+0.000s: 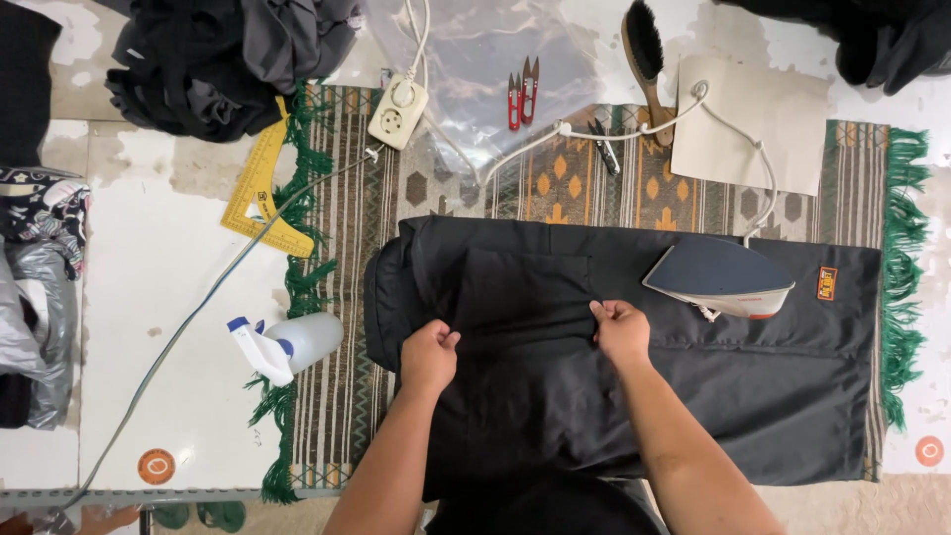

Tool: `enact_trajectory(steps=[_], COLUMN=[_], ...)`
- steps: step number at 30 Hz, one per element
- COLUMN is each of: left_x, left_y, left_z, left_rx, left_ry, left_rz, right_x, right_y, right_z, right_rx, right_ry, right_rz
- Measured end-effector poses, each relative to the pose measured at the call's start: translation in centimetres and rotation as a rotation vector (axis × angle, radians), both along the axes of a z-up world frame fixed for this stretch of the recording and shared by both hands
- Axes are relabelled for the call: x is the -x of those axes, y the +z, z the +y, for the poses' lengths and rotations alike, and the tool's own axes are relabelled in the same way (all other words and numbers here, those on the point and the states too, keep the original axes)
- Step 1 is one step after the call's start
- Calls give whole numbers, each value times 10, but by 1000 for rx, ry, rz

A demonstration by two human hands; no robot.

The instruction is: The person is ironing a black garment on a mat on the floor, using a spray bottle and an electric iron.

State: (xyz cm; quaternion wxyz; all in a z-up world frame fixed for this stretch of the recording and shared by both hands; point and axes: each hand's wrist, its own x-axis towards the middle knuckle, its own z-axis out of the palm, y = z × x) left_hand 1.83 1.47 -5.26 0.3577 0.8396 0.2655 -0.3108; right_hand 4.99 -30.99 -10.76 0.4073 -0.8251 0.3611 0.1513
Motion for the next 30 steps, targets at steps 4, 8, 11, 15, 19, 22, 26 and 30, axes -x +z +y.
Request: enact_trajectory(steps=[4,8,11,15,19,22,26,30], left_x=[7,15,-4,-21,-31,-28,-29,-42], left_y=[-12,-7,31,16,-9,-14,-16,4], left_z=[-5,-21,-41,-59,-50,-41,-38,-40], left_rx=[-49,-362,-288,-165,-209,-257,-285,-206], left_ry=[1,-37,-381,-649,-726,-745,-729,-665], left_rz=[-17,-442,-870,-776,-408,-444,-516,-424], right_x=[6,2,3,15,8,-2,-6,-2], right_y=[-12,15,33,54,34,46,49,30], right_z=[-3,10,26,77,81,77,67,60], right_rx=[98,155,660,542,637,605,600,601], right_ry=[76,216,522,883,1192,1227,1276,1255], right_rz=[-30,-141,-648,-790,-74,173,179,161])
